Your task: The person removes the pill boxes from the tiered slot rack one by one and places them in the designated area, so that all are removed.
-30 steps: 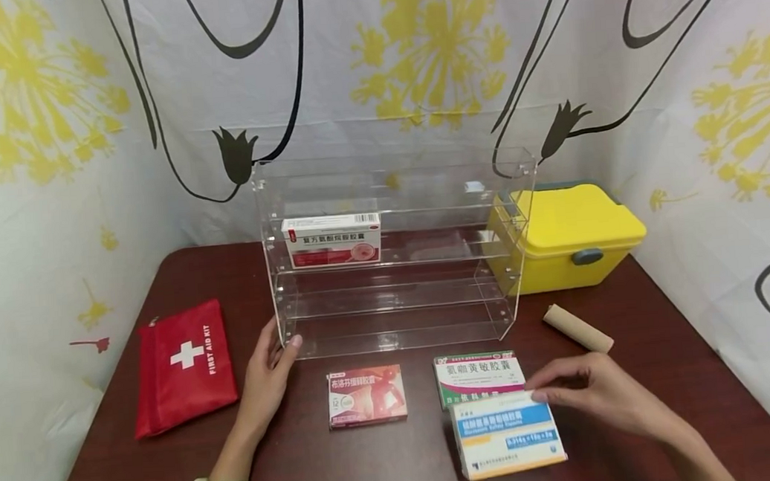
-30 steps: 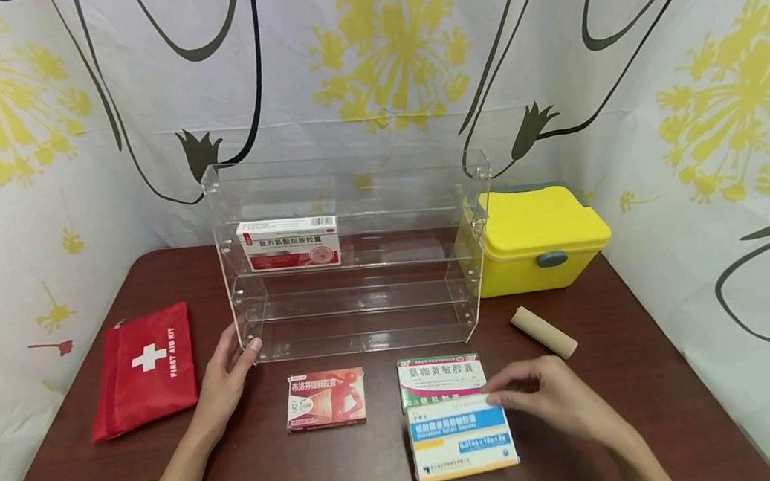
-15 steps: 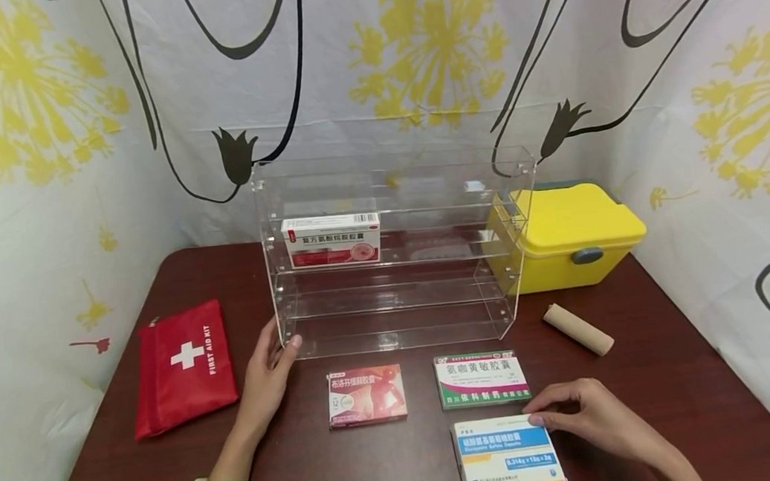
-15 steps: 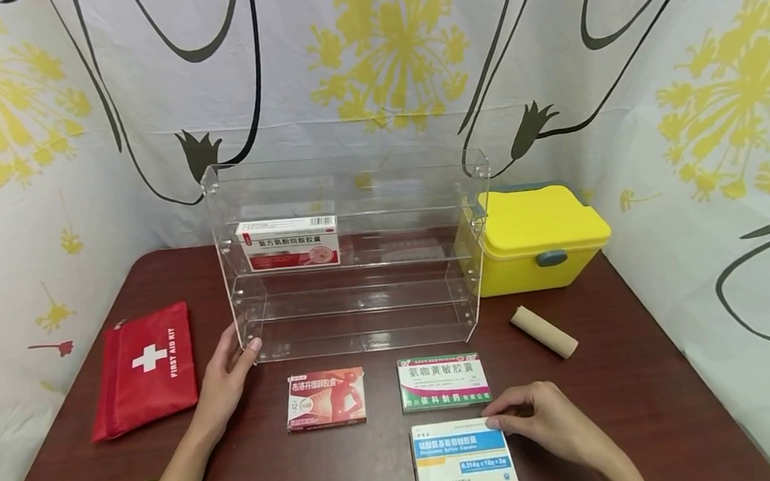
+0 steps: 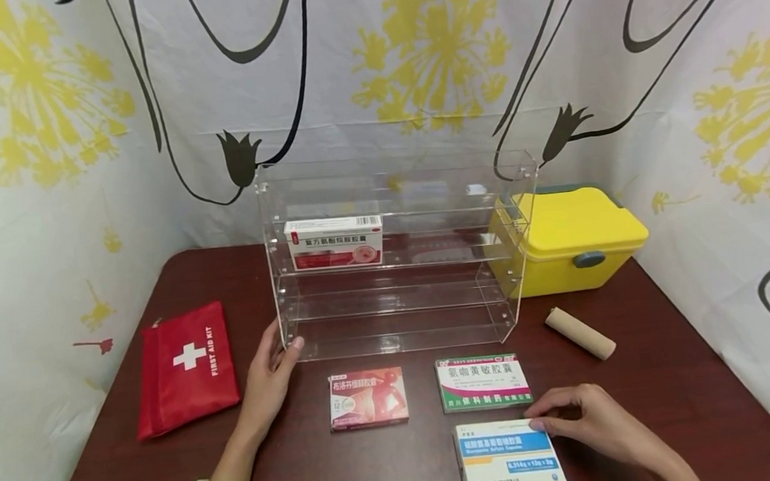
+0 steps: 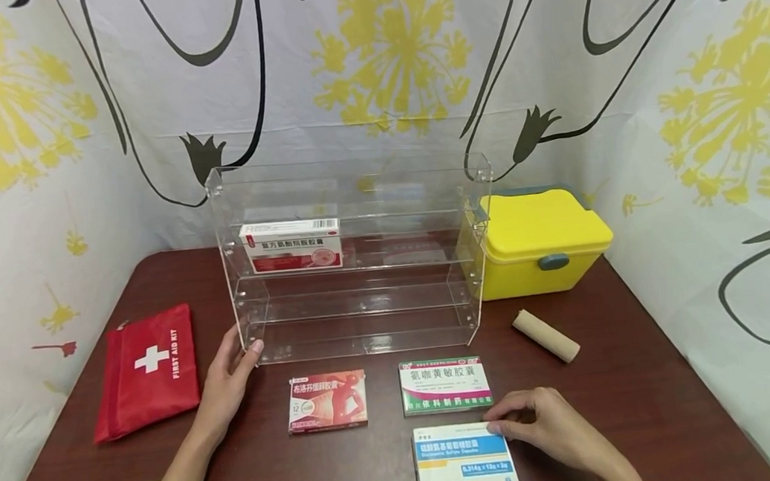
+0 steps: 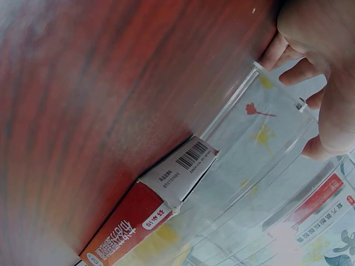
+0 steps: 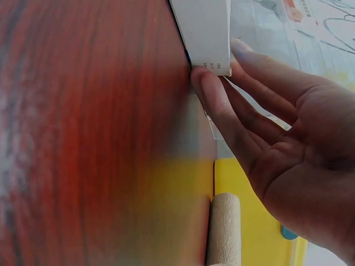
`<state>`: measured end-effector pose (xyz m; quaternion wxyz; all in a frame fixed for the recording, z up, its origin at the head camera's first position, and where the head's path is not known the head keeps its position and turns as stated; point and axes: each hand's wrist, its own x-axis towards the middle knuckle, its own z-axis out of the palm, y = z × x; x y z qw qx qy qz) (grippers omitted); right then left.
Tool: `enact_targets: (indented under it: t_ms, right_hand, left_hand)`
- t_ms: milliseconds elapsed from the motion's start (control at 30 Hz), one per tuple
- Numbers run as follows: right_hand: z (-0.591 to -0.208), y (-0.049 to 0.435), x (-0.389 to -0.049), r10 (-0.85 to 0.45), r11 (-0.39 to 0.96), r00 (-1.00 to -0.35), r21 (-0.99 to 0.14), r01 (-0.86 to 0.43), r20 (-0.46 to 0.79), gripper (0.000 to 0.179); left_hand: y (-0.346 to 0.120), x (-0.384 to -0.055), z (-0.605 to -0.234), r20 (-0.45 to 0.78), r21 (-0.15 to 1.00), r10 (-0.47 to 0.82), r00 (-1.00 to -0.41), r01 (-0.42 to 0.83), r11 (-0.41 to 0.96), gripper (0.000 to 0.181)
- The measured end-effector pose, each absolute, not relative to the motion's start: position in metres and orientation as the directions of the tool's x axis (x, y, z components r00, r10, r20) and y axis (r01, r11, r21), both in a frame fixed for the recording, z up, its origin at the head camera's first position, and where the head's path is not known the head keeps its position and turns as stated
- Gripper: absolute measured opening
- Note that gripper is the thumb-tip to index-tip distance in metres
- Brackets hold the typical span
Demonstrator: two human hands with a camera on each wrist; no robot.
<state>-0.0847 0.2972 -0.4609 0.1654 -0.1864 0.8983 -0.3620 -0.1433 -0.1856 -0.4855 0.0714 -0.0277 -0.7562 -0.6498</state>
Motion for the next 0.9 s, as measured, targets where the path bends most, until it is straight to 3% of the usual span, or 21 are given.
enact_targets:
  t_ms: [67,367,567,900]
  right_hand:
    - [-0.46,0.297,-0.084,-0.453,0.669,-0.88,-0.706,-0.231,-0.141,0.019]
    - [-0.437,0.293,-0.085,-0.454,0.659,-0.891,-0.669,-0.343,0.01,0.017]
    - [-0.412,0.263,-0.105,-0.494,0.57,-0.847,-0.662,-0.486,0.197,0.021]
    - [-0.367,0.197,-0.155,-0.499,0.569,-0.794,-0.56,-0.603,0.348,0.024]
  left_hand:
    - [-0.184,-0.14,-0.476,0.137,0.977,-0.05,-0.989,0.127,0.169,0.061]
    - [-0.19,-0.153,-0.509,0.16,0.973,-0.071,-0.985,0.145,0.179,0.06]
    - [-0.191,-0.154,-0.508,0.156,0.975,-0.07,-0.985,0.141,0.173,0.061]
    - [-0.184,-0.139,-0.476,0.13,0.977,-0.05,-0.99,0.119,0.175,0.061]
